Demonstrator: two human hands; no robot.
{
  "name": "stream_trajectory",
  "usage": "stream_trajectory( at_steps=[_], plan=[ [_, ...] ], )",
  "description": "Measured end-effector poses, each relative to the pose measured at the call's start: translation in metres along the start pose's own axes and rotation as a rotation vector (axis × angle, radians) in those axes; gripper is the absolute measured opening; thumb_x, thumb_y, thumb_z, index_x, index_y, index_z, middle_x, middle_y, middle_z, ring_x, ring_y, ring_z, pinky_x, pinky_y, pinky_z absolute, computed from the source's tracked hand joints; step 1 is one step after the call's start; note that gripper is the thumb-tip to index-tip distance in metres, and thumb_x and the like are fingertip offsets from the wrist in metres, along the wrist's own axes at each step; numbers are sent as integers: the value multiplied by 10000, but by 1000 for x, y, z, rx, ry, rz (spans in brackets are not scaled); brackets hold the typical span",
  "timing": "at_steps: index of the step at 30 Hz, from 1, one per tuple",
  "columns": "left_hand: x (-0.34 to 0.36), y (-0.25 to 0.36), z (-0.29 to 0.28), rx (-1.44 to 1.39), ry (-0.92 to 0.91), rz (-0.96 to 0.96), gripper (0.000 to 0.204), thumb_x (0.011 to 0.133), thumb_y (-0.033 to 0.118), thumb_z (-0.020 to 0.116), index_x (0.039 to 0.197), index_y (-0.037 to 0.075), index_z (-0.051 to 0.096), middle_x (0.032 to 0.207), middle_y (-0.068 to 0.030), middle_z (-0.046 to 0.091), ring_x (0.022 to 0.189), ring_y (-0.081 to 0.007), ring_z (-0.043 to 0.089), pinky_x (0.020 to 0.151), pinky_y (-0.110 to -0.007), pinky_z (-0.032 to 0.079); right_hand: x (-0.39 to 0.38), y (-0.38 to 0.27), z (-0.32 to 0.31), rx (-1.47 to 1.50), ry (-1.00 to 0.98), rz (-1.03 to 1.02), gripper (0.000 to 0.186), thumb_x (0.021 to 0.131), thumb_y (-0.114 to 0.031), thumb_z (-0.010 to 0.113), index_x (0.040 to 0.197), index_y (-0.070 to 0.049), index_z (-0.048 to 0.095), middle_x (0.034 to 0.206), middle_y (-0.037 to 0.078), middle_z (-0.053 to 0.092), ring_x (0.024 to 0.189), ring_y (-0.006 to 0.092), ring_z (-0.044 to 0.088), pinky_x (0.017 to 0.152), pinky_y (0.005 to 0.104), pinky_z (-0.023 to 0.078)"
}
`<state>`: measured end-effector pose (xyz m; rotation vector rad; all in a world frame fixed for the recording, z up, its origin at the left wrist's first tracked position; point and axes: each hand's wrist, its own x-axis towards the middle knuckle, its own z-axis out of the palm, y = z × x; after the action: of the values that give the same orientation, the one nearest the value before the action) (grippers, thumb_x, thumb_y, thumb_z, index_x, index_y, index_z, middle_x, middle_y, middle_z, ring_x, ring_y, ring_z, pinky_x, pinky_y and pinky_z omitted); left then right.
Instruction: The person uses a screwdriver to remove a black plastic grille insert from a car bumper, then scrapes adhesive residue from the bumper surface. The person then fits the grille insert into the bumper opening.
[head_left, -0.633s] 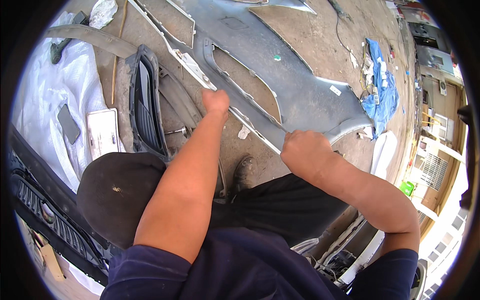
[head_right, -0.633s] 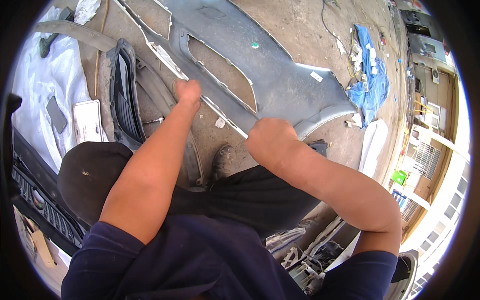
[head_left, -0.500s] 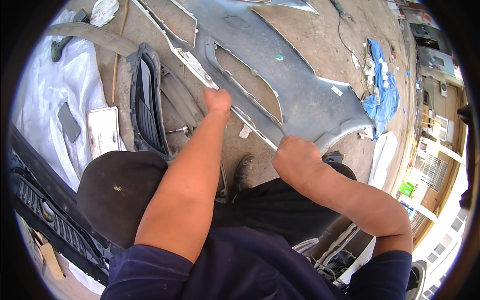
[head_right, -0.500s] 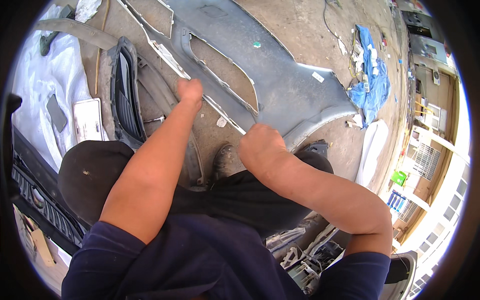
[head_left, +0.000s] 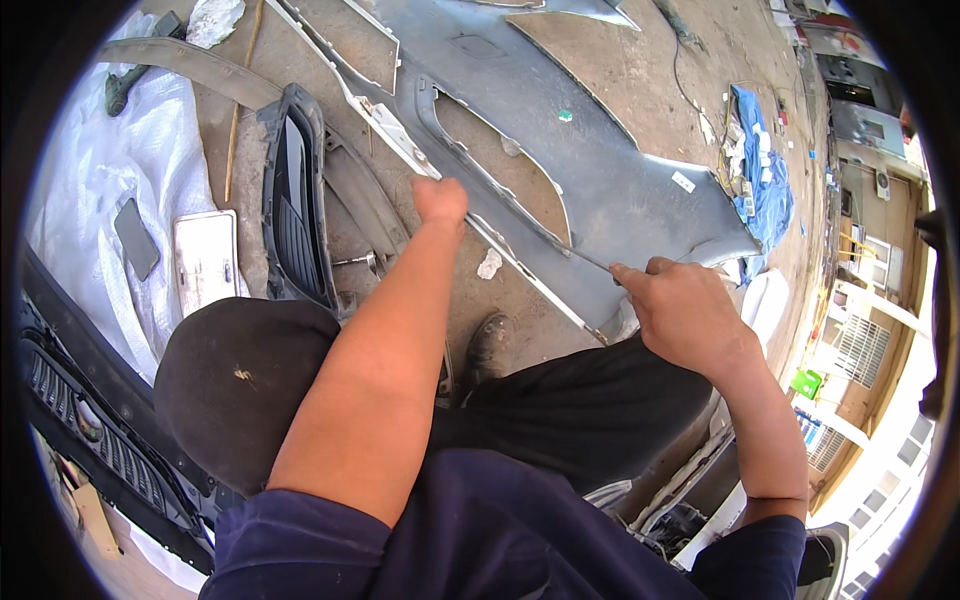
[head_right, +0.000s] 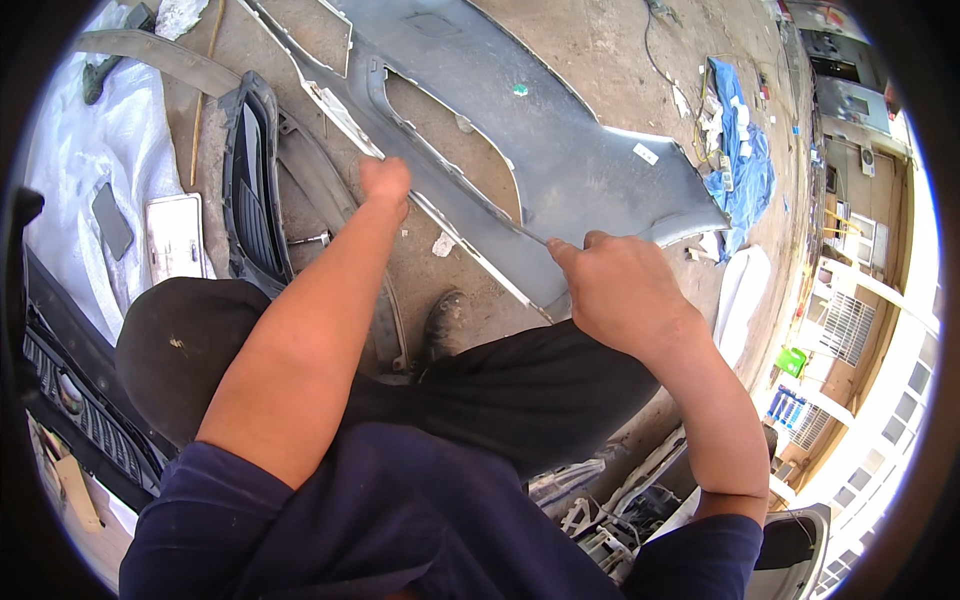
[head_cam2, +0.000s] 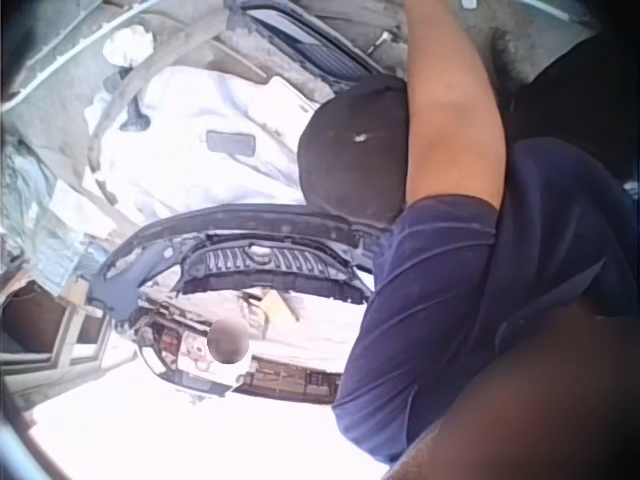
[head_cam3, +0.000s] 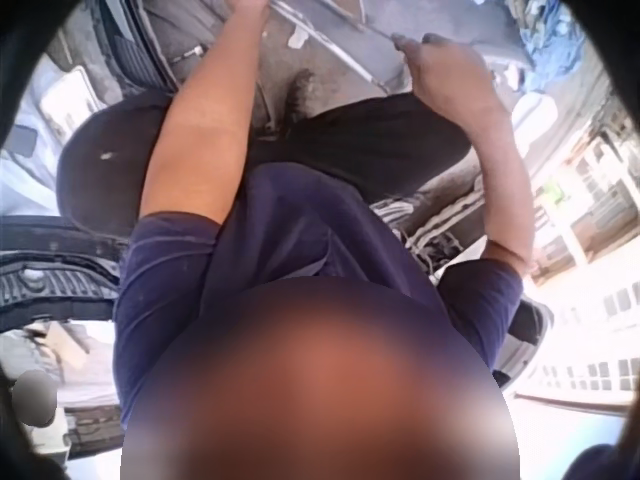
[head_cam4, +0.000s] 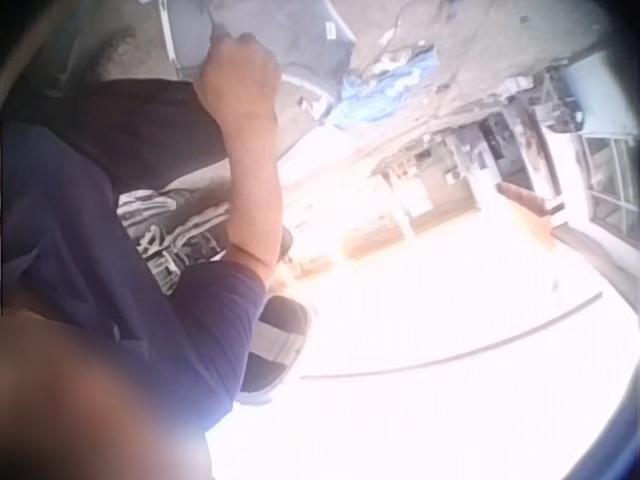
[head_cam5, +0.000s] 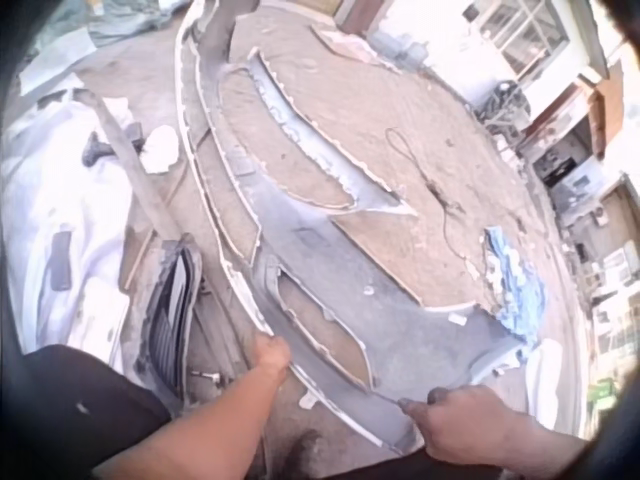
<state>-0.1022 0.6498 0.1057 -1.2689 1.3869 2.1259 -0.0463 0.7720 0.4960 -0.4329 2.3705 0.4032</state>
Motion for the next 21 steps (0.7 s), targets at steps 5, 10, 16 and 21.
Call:
stream_trajectory(
  at_steps=[5, 10, 16, 21],
  plan=[
    [3, 1, 2, 42, -1, 21, 403, 953, -7, 618, 1334, -96, 520, 1282, -217, 638, 1143, -249, 621, 956, -419, 543, -4, -3, 26, -91, 86, 8, 432, 946, -49, 670, 1360, -92, 787, 906, 181, 693, 800, 398, 734, 719, 510, 581],
    [-2, 6, 2, 56, 16, -13, 471, 970, -17, 576, 1421, -99, 468, 1397, -277, 629, 1268, -332, 647, 1105, -426, 505, -3, 0, 26, -96, 51, 10, 470, 928, -41, 669, 1384, -93, 773, 937, 185, 690, 821, 399, 736, 735, 506, 582],
    [0, -1, 4, 56, 58, 78, 372, 938, -4, 636, 1278, -126, 547, 1232, -230, 661, 1095, -258, 646, 921, -435, 555, 2, -1, 28, -106, 32, 6, 492, 915, -36, 671, 1395, -93, 767, 957, 196, 694, 844, 403, 740, 755, 517, 583],
    [2, 3, -1, 21, -7, -4, 422, 952, -12, 598, 1354, -107, 511, 1326, -255, 648, 1184, -302, 651, 1022, -437, 533, 12, 3, 28, -92, -24, -16, 501, 900, -34, 674, 1390, -84, 769, 955, 203, 696, 844, 411, 741, 754, 526, 586]
  ],
)
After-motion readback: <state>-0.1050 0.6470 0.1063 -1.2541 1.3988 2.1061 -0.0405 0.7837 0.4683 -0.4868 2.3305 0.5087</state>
